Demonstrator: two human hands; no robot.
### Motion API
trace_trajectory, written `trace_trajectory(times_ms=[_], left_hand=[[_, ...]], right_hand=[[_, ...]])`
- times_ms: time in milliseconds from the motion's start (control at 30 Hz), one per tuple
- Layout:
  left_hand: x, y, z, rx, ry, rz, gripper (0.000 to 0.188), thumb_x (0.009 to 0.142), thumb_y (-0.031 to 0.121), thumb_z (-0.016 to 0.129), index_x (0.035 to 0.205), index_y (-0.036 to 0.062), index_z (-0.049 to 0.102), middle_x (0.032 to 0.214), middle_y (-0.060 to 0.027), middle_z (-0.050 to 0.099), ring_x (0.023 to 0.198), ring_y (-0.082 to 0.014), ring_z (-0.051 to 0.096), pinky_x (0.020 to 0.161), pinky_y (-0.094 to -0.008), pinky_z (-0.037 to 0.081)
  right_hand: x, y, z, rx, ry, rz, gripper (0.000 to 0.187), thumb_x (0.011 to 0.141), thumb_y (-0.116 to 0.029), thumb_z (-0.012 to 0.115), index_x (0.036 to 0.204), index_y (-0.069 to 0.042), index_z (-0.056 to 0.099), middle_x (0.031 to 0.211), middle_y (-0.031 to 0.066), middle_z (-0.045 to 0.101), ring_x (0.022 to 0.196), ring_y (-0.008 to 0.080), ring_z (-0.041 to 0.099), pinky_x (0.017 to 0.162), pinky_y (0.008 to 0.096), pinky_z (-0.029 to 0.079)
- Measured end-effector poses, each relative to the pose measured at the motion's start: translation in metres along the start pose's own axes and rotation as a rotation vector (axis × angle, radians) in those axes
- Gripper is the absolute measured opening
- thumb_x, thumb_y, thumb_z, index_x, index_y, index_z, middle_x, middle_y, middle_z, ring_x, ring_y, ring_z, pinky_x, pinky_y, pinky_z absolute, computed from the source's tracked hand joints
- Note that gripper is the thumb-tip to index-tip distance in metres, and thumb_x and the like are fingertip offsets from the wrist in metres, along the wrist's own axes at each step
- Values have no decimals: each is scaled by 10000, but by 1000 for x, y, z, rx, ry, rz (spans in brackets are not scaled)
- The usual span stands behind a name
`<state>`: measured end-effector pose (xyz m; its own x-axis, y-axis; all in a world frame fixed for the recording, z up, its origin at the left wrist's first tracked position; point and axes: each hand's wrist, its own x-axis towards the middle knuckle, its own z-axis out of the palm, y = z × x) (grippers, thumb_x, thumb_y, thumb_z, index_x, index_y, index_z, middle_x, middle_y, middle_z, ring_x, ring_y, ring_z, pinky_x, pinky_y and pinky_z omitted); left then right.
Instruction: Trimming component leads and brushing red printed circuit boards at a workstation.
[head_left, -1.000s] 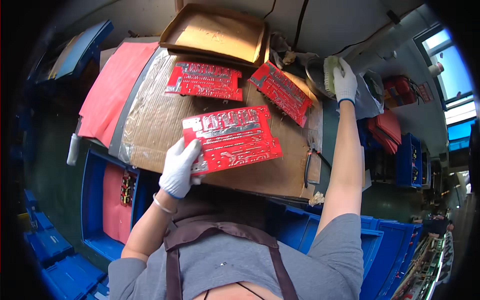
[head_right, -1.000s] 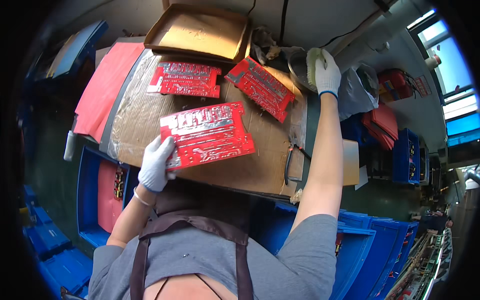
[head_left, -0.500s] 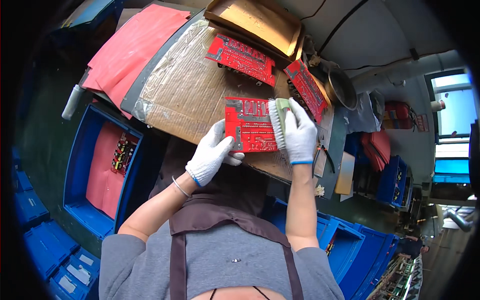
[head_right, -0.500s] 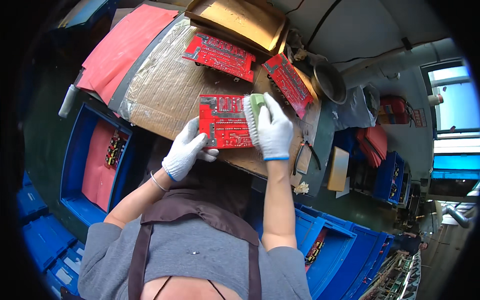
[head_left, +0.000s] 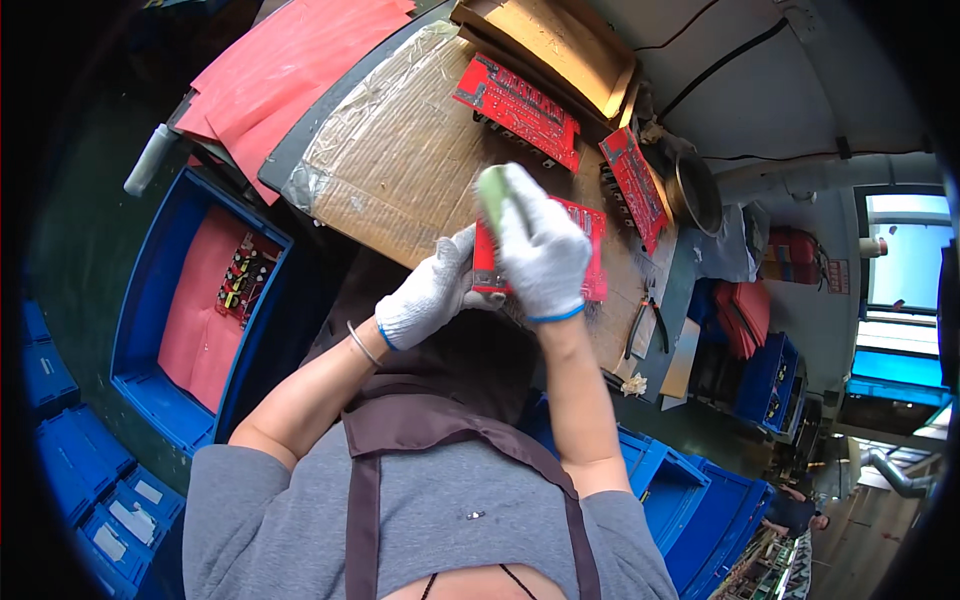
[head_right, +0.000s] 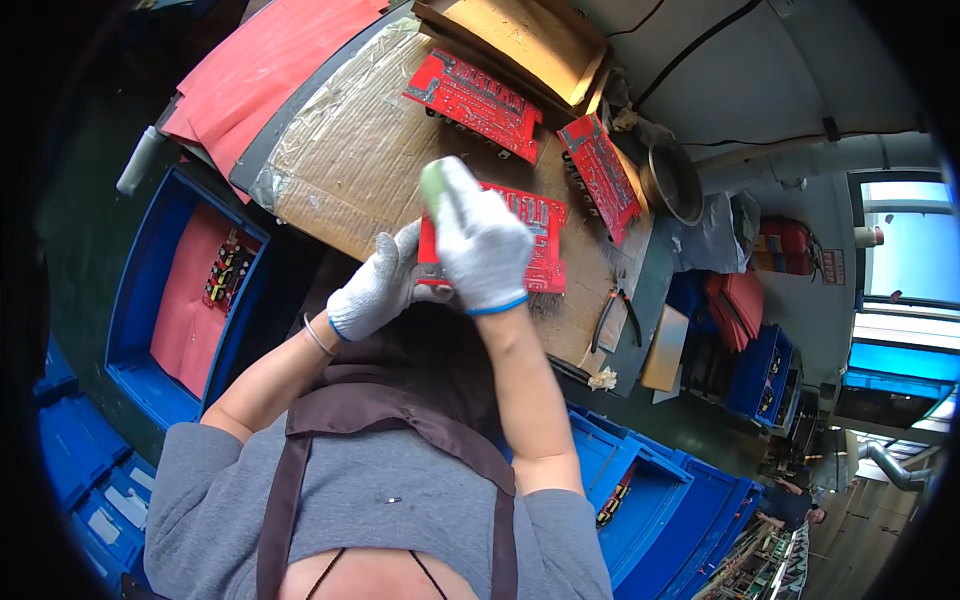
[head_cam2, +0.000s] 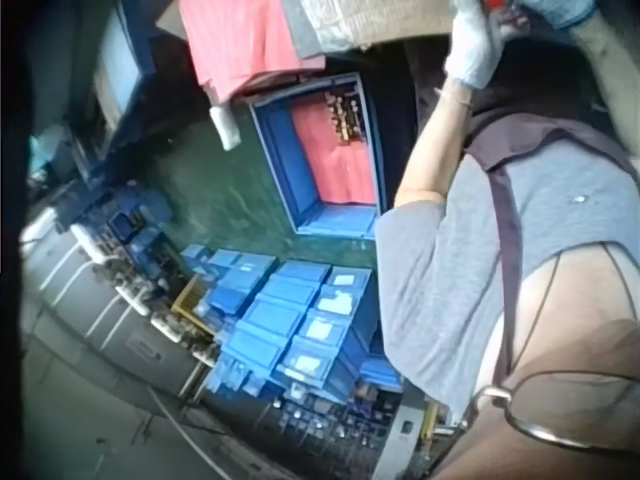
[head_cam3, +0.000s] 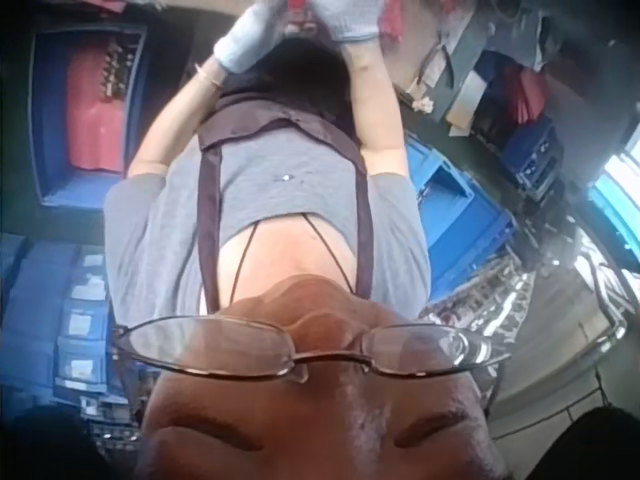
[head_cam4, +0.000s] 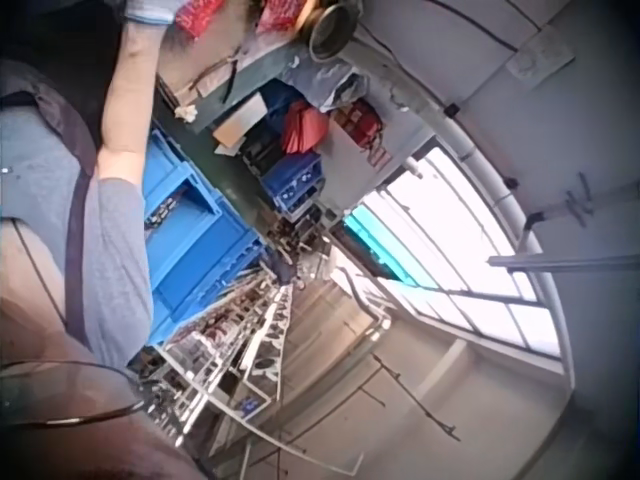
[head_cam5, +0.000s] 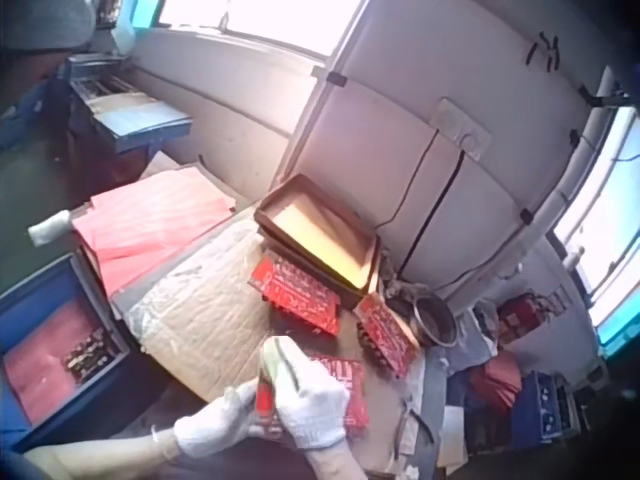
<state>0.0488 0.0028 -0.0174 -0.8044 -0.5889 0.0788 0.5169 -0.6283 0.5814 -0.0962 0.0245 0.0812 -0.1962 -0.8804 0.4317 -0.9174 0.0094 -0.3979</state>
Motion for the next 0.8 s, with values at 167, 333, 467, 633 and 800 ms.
trace_trajectory(times_ms=[167, 333, 467, 633, 800], left_hand=[[0, 1, 8, 31, 101, -8, 826, 1068, 685, 396, 1660, 120, 287, 1545, -84, 528, 1295, -203, 620, 1001, -371, 572], [-7, 10, 9, 374, 144, -103, 746, 1099, 394, 563, 1670, 62, 216, 1572, -121, 454, 1373, -226, 535, 1030, -407, 567], [-8, 18, 17, 286, 158, -105, 736, 1076, 247, 594, 1667, 40, 207, 1556, -134, 457, 1323, -227, 564, 1044, -393, 562], [-11, 13, 6, 394, 95, -97, 740, 1081, 224, 592, 1674, 37, 191, 1548, -141, 471, 1308, -225, 572, 1032, -390, 570], [-5, 19, 15, 305, 145, -134, 719, 1080, 206, 589, 1670, 36, 214, 1544, -138, 479, 1314, -217, 569, 1033, -391, 567]], right_hand=[[-31, 8, -15, 208, -31, 179, 339, 980, -43, 649, 1309, -36, 732, 1211, 209, 768, 1144, 235, 753, 992, 379, 576], [21, 22, -3, -59, -33, 116, 365, 971, -128, 696, 1331, -72, 719, 1145, 211, 763, 979, 339, 774, 878, 397, 601], [-20, 20, -14, 78, -28, 156, 386, 962, -65, 680, 1345, -78, 720, 1089, 169, 790, 970, 256, 788, 875, 359, 611], [21, 24, -8, -108, -14, 57, 369, 962, -152, 701, 1329, -152, 735, 992, 187, 761, 879, 340, 758, 786, 404, 599], [-22, 36, -21, 28, 71, 187, 361, 960, -111, 701, 1316, -57, 731, 1174, 190, 776, 1044, 269, 782, 944, 358, 598]])
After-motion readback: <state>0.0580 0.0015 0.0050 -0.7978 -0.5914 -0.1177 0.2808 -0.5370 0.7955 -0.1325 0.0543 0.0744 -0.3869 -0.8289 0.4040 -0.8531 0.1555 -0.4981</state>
